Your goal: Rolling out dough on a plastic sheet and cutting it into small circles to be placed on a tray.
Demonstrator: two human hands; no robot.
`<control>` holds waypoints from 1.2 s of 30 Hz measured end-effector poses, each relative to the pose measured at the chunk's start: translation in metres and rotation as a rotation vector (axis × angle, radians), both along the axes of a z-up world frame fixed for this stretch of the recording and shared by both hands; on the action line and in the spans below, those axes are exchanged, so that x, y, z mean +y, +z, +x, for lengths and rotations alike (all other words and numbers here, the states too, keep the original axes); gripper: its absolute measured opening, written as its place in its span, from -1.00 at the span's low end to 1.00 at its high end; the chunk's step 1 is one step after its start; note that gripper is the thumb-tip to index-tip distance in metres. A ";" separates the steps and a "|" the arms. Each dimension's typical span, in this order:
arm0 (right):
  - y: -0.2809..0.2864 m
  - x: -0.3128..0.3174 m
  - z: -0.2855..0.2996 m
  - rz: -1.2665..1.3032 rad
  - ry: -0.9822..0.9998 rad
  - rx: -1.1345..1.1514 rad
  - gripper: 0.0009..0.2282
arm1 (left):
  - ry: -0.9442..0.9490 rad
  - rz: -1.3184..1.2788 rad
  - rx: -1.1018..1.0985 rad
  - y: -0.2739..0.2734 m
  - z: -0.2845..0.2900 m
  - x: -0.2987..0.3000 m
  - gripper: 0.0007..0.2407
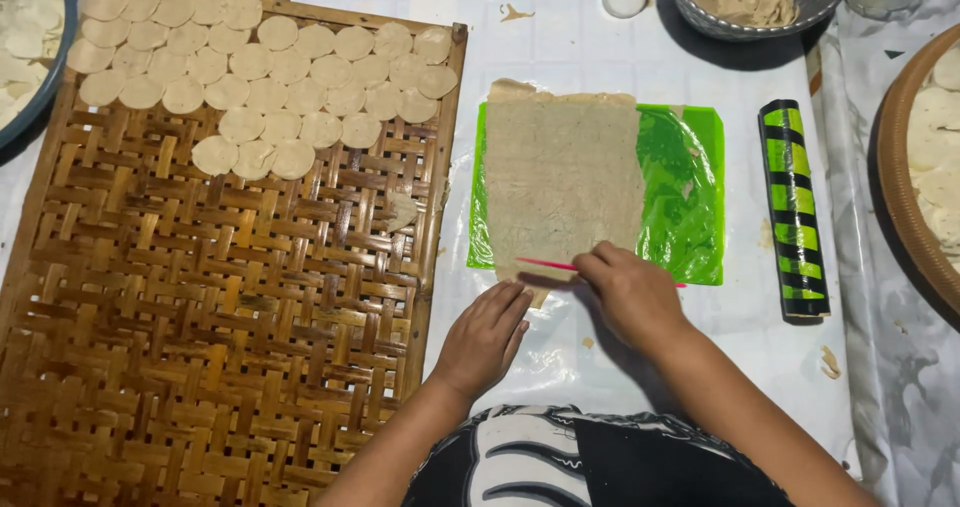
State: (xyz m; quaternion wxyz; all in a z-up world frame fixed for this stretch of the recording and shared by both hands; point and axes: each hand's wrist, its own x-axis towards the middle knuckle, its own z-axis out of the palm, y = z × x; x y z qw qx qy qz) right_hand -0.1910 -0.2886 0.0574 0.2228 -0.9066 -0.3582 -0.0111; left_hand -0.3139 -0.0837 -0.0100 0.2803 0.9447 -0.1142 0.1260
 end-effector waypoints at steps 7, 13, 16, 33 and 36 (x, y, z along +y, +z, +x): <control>-0.020 0.042 0.003 -0.016 0.162 -0.082 -0.91 | 0.007 -0.001 0.006 0.005 0.000 0.001 -0.63; -0.015 0.014 0.003 -0.073 0.092 -0.044 -0.94 | -0.002 -0.013 0.013 0.003 -0.001 0.001 -0.64; -0.009 -0.022 0.004 -0.159 0.022 -0.064 -0.91 | -0.011 -0.039 0.000 0.005 0.001 0.002 -0.65; 0.041 -0.032 0.119 -0.284 -0.161 -0.139 -0.87 | 0.027 -0.040 0.060 0.001 0.001 0.002 -0.64; 0.010 0.015 0.169 -0.158 -0.119 -0.193 -0.90 | 0.014 -0.051 0.104 -0.003 0.001 0.005 -0.62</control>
